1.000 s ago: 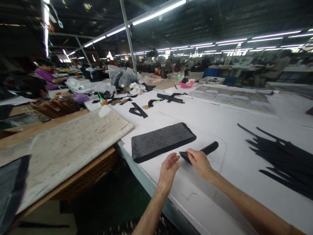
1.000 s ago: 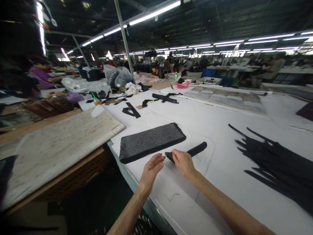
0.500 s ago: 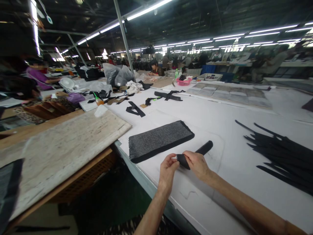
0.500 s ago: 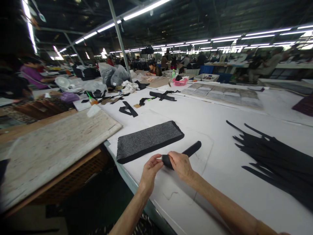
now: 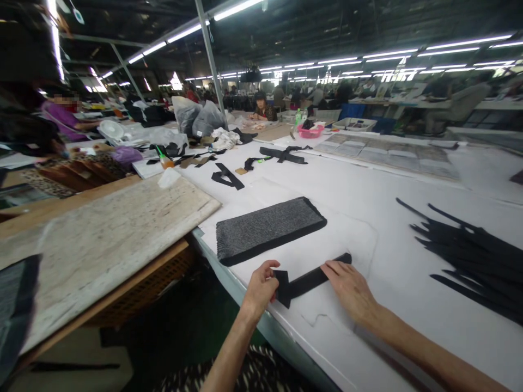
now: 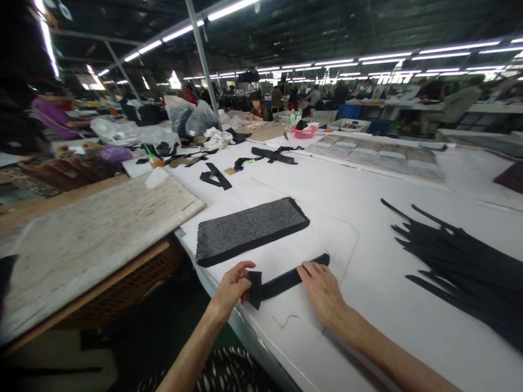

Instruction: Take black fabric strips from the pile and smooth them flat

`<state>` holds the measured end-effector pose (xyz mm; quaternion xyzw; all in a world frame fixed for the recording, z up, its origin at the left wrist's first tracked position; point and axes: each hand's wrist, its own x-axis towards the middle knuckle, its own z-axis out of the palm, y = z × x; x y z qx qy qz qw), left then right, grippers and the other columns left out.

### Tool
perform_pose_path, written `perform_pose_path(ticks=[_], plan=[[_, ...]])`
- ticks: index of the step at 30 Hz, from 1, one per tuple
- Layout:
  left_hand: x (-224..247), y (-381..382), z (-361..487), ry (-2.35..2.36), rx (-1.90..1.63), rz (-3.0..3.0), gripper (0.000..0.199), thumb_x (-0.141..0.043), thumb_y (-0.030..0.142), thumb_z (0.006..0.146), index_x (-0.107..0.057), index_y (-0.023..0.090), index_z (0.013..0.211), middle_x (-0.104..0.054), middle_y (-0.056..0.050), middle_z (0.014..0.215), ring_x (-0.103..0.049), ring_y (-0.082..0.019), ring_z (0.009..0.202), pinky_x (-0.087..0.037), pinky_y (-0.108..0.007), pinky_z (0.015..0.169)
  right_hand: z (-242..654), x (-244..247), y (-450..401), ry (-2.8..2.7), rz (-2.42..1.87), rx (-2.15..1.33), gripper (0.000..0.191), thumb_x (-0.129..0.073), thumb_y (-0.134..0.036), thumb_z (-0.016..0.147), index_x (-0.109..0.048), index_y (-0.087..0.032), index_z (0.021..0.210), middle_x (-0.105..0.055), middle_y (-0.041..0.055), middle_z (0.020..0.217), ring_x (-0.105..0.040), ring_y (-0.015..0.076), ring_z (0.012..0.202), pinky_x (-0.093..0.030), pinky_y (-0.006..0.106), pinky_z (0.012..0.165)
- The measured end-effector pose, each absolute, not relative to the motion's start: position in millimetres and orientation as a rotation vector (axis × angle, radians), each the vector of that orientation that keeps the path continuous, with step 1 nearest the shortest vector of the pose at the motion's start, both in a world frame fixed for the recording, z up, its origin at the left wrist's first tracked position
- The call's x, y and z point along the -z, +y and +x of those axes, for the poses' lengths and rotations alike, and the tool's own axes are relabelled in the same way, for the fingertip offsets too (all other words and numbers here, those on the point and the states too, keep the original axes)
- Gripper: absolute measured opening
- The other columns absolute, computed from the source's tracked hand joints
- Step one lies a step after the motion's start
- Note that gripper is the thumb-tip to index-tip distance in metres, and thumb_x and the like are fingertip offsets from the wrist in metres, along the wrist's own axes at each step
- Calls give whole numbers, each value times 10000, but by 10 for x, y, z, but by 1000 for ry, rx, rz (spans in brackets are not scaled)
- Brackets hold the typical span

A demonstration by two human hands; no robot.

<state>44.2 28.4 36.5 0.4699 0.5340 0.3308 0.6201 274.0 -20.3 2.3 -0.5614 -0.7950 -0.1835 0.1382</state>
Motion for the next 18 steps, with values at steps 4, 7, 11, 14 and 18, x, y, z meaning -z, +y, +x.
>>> perform_pose_path(ticks=[4,7,11,14,18], plan=[[-372,310,366,1229,-742,1113,432,-449,127,504,-581,148,915,-382,102,508,-397,-78,391,-314,-218,394,2653,36,-391,-2321,-1713,586,449,-406,82,705,-654,-117,1022,-652,108,1072,-603,215,945,-484,317,814],[-365,324,310,1136,-761,1042,415,-477,134,509,-590,141,907,-456,75,531,-464,-101,485,-370,-226,478,2618,77,-407,-2346,-1768,620,439,-408,74,720,-654,-100,1040,-649,117,1101,-605,217,972,-487,320,835],[-380,328,235,1093,-789,934,380,-499,145,511,-610,153,874,-496,59,572,-476,-99,531,-361,-223,527,2709,125,-291,-2398,-1862,651,440,-376,69,771,-632,-87,1093,-623,131,1161,-594,217,1026,-465,338,898],[-412,320,203,1120,-786,938,353,-519,154,502,-626,154,838,-458,68,555,-416,-81,506,-283,-205,483,2836,139,-181,-2408,-1919,619,466,-363,78,772,-607,-83,1135,-601,147,1191,-580,225,1063,-458,352,913],[-445,312,190,1140,-762,978,344,-542,172,510,-630,158,841,-459,67,575,-376,-70,496,-217,-203,460,2994,144,-72,-2380,-1936,589,468,-357,75,776,-606,-95,1134,-602,151,1187,-573,251,1077,-478,378,882]])
